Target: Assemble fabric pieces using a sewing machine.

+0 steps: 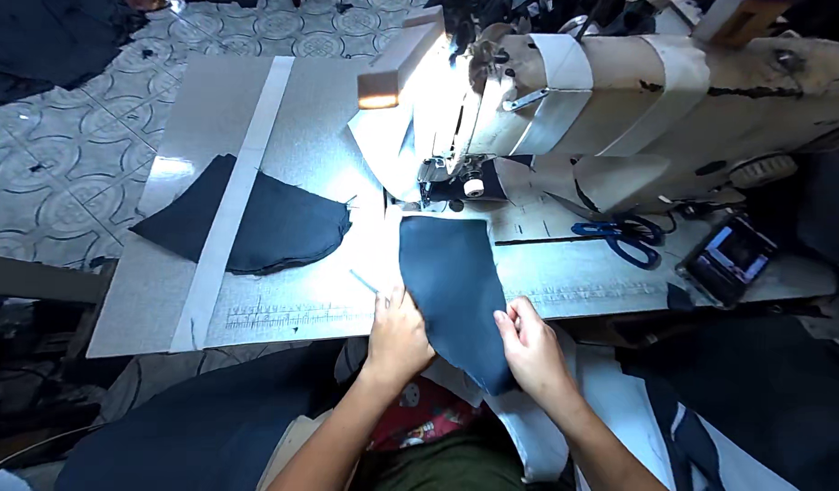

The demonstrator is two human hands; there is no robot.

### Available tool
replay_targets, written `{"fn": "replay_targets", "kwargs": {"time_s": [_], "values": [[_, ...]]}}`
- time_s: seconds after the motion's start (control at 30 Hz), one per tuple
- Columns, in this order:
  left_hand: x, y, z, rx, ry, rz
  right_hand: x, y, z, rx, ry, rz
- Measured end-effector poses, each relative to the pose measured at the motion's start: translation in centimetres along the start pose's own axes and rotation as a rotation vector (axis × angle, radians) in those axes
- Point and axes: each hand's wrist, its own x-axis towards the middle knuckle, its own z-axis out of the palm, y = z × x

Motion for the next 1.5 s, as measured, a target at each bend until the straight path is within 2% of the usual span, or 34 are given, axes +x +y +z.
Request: {"fn": "replay_targets", "kwargs": {"time_s": [0.1, 0.17, 0.27, 0.33, 0.4, 0.6, 0.97, 1.1, 1.27, 1.37, 1.5], "values": [[0.2, 0.0, 0.3, 0.042, 0.032, 0.041, -0.2, 0.2, 0.4, -0.246, 0.194, -0.184], [0.1, -0.2, 0.7, 0.063, 0.072, 0.050, 1.0, 0.0, 1.2, -0.286, 0.271, -0.349], [0.1, -0.2, 0.7, 0.066, 0.064, 0.043, 3.8, -0.4, 3.3, -0.229, 0.126, -0.493], [0.0, -0.2, 0.6, 0.062, 0.057, 0.037, 4.9, -1.1, 4.3, -0.225, -0.040, -0.448], [0.1, -0.2, 0.6, 0.074, 0.066, 0.037, 5.5, -1.7, 4.8, -0.229, -0.107, -0.404], [0.0, -0.1, 0.6, 0.066, 0.065, 0.021, 5.9, -2.3, 5.3, -0.197, -0.068, -0.362], [0.1, -0.5, 0.6, 0.070, 0.046, 0.029, 6.4, -2.5, 5.3, -0.184, -0.120, -0.336], [1.8, -0.9, -2.7, 0.116, 0.017, 0.171, 6.3, -2.1, 4.8, -0.211, -0.175, -0.339], [5.3, -3.6, -6.2, 0.167, 0.039, 0.544, 5.8, 0.6, 3.6, -0.359, -0.135, -0.397], [7.7, -5.4, -5.4, 0.182, -0.049, 0.647, 5.4, 1.8, 2.9, -0.407, -0.104, -0.409], [8.6, -7.4, -3.2, 0.156, -0.018, 0.643, 5.3, 2.0, 2.7, -0.423, -0.105, -0.423]]}}
